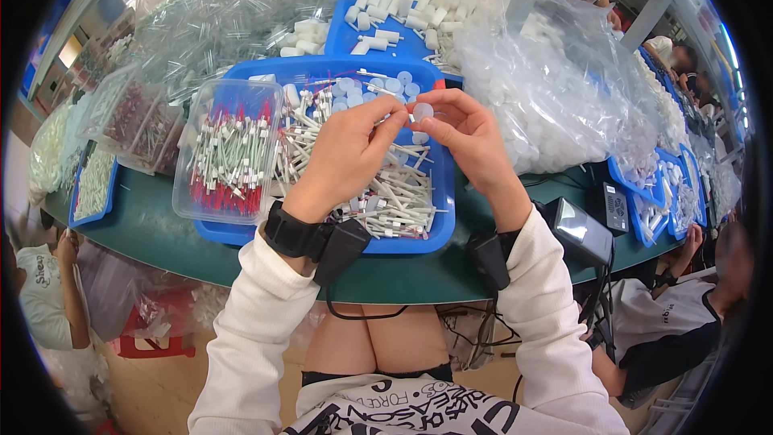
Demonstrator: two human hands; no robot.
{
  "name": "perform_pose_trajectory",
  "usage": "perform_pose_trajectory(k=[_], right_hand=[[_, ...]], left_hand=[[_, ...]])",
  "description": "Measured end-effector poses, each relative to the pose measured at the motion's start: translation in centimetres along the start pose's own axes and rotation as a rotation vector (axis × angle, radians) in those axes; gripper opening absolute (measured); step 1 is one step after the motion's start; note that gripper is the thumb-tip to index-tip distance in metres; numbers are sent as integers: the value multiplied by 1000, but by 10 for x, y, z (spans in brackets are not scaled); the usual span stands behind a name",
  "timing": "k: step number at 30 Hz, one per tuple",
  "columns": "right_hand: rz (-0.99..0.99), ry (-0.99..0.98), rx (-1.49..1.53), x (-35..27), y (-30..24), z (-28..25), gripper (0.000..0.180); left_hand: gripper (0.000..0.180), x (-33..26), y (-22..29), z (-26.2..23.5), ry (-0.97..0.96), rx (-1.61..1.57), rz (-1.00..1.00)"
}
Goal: The person sits at a factory workstation and repeatedly picks up small white plastic components and red-tipped sticks from blue trays. They insert the sticks into the plastic pieces by hand and place the assembled units into a clear plastic container.
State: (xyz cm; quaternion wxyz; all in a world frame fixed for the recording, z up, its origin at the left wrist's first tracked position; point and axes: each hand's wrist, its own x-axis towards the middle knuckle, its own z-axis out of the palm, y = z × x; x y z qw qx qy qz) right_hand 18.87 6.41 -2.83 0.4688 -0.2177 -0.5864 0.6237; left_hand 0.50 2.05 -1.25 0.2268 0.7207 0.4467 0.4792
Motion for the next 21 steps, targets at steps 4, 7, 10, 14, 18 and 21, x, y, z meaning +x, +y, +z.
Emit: perform_pose_trajectory(k=[4,7,10,14,18,21], right_hand=[[-18,8,-32,-1,-2,3,31],[-27,13,-64,-1,0,3,31],[-38,19,-66,-1,1,3,31],[-34,27,-99,-2,-2,3,30],[-26,19,-90,-1,-2,3,29],[-57,8,-113,-2,0,3,29]], left_hand=[[18,0,3,-3,-26,89,-29],[18,-1,5,-2,-11,152,-24],[18,-1,8,-2,0,185,-31],[17,-2,9,-1,22,199,-7],[17,-2,7,-2,-14,216,27],[17,-3,9,-3,-39,218,-13]])
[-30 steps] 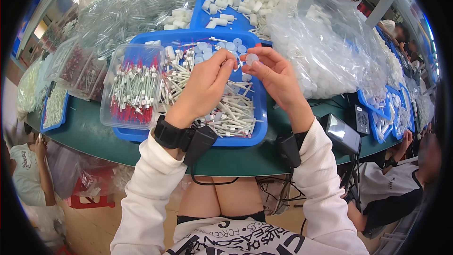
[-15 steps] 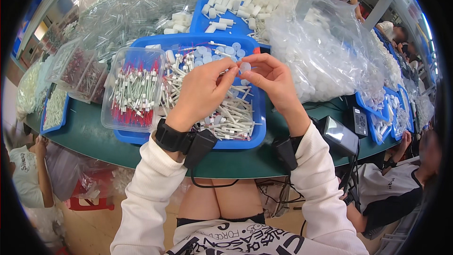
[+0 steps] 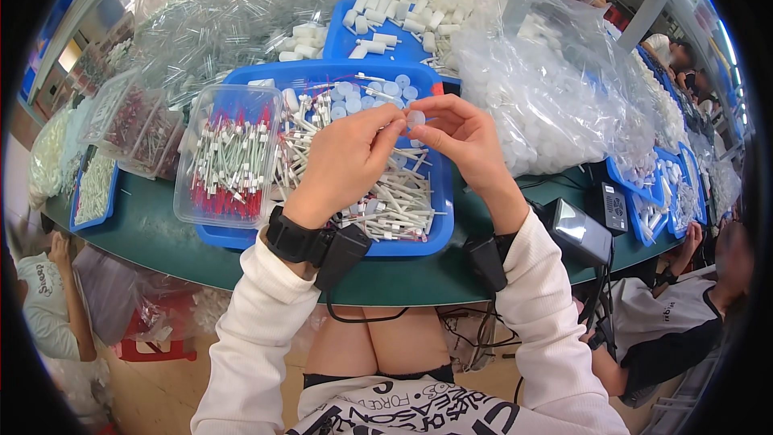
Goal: The person sits at a factory workstation and repeatedly picks up small white plastic components and red-tipped sticks from blue trays. They insert the sticks into the plastic pieces by hand and place the assembled units into a clear plastic container.
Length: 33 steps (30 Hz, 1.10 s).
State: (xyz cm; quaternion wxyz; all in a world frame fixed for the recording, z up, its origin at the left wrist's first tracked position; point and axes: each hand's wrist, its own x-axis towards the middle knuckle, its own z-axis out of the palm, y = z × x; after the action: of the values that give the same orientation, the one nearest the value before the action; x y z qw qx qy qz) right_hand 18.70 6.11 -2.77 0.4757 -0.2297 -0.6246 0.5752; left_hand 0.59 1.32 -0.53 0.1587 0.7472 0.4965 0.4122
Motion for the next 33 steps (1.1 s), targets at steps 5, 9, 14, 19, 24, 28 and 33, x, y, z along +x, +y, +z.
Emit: perform_pose_trajectory(k=[5,9,14,19,24,28,33], right_hand=[[-10,-5,-148,0,-1,1,28],[-40,14,-310,-1,-1,1,27],[-52,44,-264,0,2,0,26],[-35,36,-265,0,2,0,26],[-34,50,-294,-1,-1,0,25],[-57,66,-326,0,6,-2,27],[15,76,-317,-6,-5,0,25]], left_hand=[[19,-1,-2,0,-32,72,-5],[19,-1,-3,-1,-90,87,-5],[30,-6,-3,4,-104,-15,-13],[39,-5,-14,11,9,-73,118],[22,-2,-20,4,-40,128,42],[7,0,-18,3,1,103,132],[8,-1,-13,3,-19,60,146]])
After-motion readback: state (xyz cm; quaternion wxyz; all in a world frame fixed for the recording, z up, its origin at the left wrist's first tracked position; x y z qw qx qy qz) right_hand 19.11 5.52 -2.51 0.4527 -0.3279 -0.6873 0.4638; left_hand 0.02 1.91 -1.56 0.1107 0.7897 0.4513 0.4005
